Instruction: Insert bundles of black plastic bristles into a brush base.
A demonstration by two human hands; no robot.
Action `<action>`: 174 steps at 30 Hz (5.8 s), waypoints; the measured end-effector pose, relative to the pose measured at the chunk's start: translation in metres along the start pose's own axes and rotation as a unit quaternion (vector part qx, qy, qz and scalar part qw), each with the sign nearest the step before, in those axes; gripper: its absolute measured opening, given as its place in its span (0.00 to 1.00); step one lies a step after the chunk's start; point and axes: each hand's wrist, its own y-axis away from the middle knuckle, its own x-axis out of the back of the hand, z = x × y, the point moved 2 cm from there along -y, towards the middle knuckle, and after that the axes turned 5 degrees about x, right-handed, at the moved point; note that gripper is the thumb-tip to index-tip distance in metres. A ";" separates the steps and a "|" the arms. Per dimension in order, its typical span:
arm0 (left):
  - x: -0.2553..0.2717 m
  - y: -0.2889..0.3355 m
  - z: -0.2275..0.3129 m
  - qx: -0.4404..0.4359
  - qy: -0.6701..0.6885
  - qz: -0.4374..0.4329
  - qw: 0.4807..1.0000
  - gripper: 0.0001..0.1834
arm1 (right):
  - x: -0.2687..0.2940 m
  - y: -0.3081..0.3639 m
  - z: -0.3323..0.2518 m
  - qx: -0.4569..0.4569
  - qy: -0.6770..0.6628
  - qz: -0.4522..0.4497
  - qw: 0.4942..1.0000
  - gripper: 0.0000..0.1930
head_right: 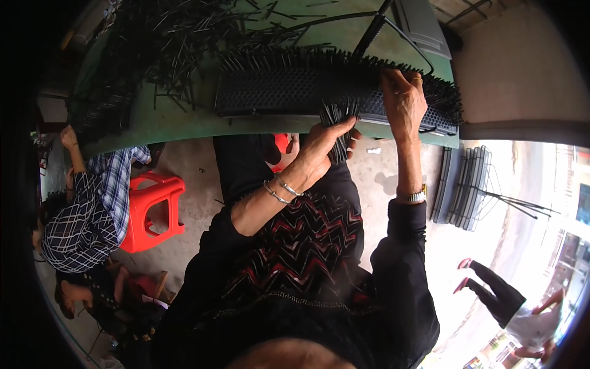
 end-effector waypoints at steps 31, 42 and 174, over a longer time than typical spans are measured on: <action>-0.008 -0.009 -0.003 0.010 0.003 0.003 1.000 0.15 | 0.039 0.020 -0.002 -0.126 -0.144 0.084 0.978 0.06; -0.009 -0.010 -0.004 0.022 -0.047 0.006 0.999 0.14 | 0.006 0.012 0.014 -0.079 -0.143 0.140 0.977 0.06; -0.052 -0.034 -0.024 0.018 -0.036 0.009 0.999 0.10 | 0.036 0.019 0.063 -0.156 -0.019 -0.011 0.987 0.09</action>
